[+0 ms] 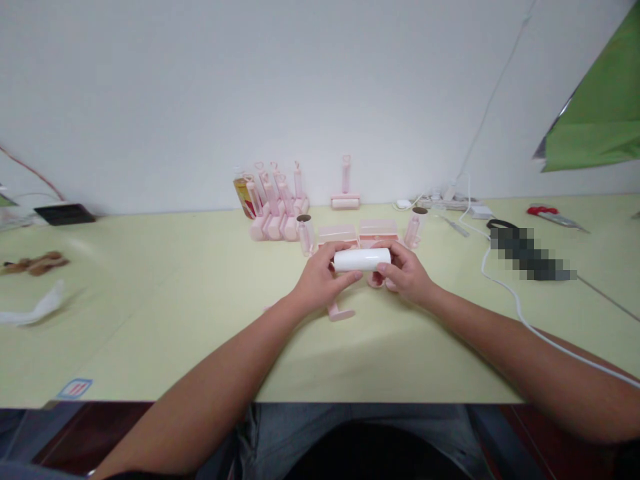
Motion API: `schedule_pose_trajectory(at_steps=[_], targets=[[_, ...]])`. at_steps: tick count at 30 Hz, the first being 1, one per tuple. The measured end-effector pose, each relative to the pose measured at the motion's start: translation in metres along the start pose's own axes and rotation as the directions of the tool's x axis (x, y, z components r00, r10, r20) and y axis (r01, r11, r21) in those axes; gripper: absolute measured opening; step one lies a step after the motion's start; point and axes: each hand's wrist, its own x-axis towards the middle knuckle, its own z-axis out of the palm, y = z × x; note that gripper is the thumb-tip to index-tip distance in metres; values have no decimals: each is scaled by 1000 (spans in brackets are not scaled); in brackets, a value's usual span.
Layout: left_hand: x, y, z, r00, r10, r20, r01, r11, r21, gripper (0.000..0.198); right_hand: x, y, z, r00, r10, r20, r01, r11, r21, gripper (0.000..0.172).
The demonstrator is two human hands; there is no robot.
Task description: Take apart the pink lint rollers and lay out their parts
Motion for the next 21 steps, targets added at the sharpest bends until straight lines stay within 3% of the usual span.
schedule_pose_trajectory(at_steps=[9,21], targets=[[0,2,-1,1000,5,-5,-5,1000,-18,50,-3,-7,3,992,-124,-21,122,991,-50,40],[0,0,-2,998,-49,29,50,998,-36,49,-4,-11,4,992,-98,-84,86,987,-136,50]])
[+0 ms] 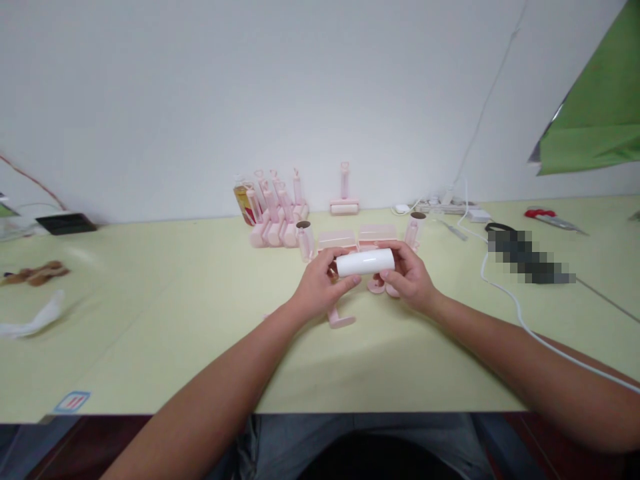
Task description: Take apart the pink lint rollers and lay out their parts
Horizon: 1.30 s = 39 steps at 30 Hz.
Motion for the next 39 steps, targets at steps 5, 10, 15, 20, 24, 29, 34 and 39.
schedule_pose_trajectory(at_steps=[5,10,15,20,24,29,34,39], targets=[[1,0,0,1000,-11,18,11,1000,26,48,1,-1,1,999,-9,-39,9,1000,0,50],[3,-5,-2,996,-55,-66,55,998,4,42,8,0,-10,979,-61,-192,55,998,-40,50],[3,-6,-4,988,-83,-133,82,997,-10,32,19,1,-26,921,-130,-366,85,987,-137,49],[3,-3,-5,985,-93,-147,94,996,3,27,20,6,-32,924,-133,-359,60,976,-208,51],[3,-3,-5,982,-105,-154,103,995,-19,26,21,7,-34,917,-176,-359,54,944,-325,53],[3,-6,-4,984,-125,-127,119,991,-53,28,23,11,-38,937,-159,-312,-10,878,-478,43],[3,-8,-3,984,-147,-103,139,987,-80,27,23,20,-37,965,-25,-259,-115,852,-510,40],[3,-9,-3,985,-145,-91,138,987,-84,25,25,24,-40,975,83,-208,-197,759,-620,30]])
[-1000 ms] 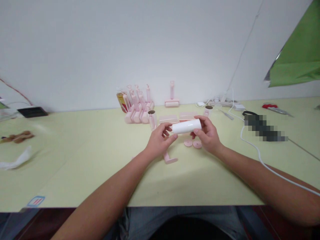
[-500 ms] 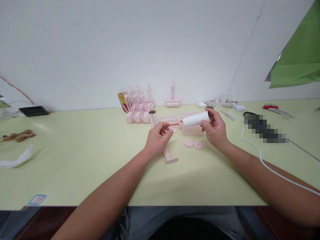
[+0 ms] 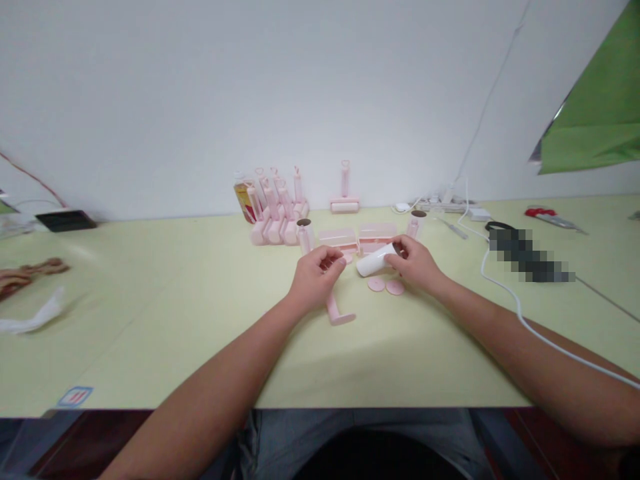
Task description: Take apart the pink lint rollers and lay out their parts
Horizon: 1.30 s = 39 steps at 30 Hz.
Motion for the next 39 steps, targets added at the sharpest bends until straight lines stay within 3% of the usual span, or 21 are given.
schedule_pose_trajectory(at_steps=[5,14,18,21,27,29,31,34,36,39], targets=[[0,0,0,1000,-4,5,4,1000,-1,25,3,-1,-7,999,51,11,-48,979,-196,23],[3,6,-5,1000,-7,13,6,1000,29,25,4,-3,-13,996,22,90,19,900,-435,26],[9,13,-20,1000,-20,18,16,982,186,27,3,-2,-12,994,6,113,45,897,-441,27],[13,15,-38,991,-60,116,14,934,356,36,2,-3,-12,995,-20,100,60,907,-418,23],[18,8,-67,916,-277,290,37,778,628,49,2,-6,-12,996,-70,55,86,914,-397,16],[18,8,-70,863,-362,353,21,723,690,56,2,-6,-12,996,-83,19,84,917,-389,14],[16,11,-67,782,-460,420,15,688,725,59,2,-7,-12,994,-105,-19,90,925,-369,12],[10,20,-57,704,-523,480,-5,672,741,47,-1,-12,-12,986,-155,-56,130,942,-310,10],[5,26,-48,705,-489,514,-50,688,724,36,-4,-18,-11,980,-188,-63,166,952,-255,9],[-1,30,-35,736,-345,583,-155,752,641,28,-10,-28,-9,975,-219,-41,211,966,-153,10]])
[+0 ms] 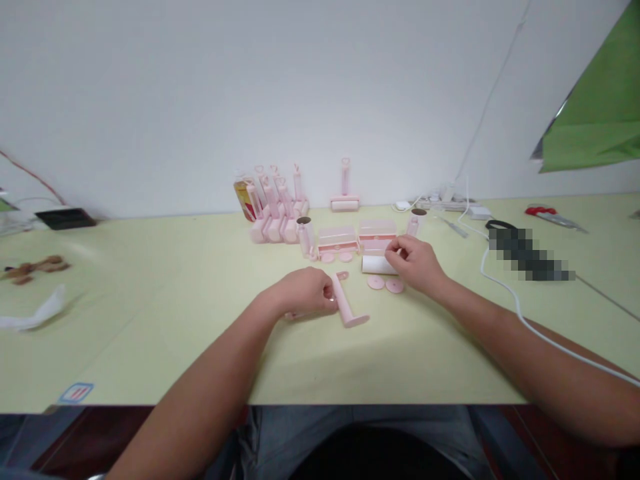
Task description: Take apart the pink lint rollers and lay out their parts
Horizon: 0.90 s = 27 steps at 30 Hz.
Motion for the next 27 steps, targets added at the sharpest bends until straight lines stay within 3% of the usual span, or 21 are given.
schedule_pose_trajectory(at_steps=[3,6,8,10,13,16,21,27], targets=[[4,6,6,975,172,-138,-182,981,-65,27,-5,-9,4,997,16,71,-26,990,141,14],[9,9,10,878,316,-359,-386,911,-142,26,-11,-14,10,970,58,235,-141,925,353,22],[12,11,12,804,366,-468,-495,848,-187,26,-15,-18,14,917,67,393,-268,834,483,27],[13,12,15,770,384,-510,-551,803,-227,26,-18,-23,16,845,54,532,-392,739,548,29],[13,13,18,765,381,-520,-566,783,-259,30,-22,-30,18,780,-2,626,-467,662,585,29],[14,13,20,783,354,-512,-543,790,-285,35,-23,-33,19,772,-5,636,-508,596,621,25],[17,10,21,819,322,-474,-502,803,-322,37,-23,-31,18,774,44,632,-600,371,709,25],[19,8,26,849,320,-421,-484,791,-373,41,-26,-33,16,736,-49,675,-603,404,688,42]])
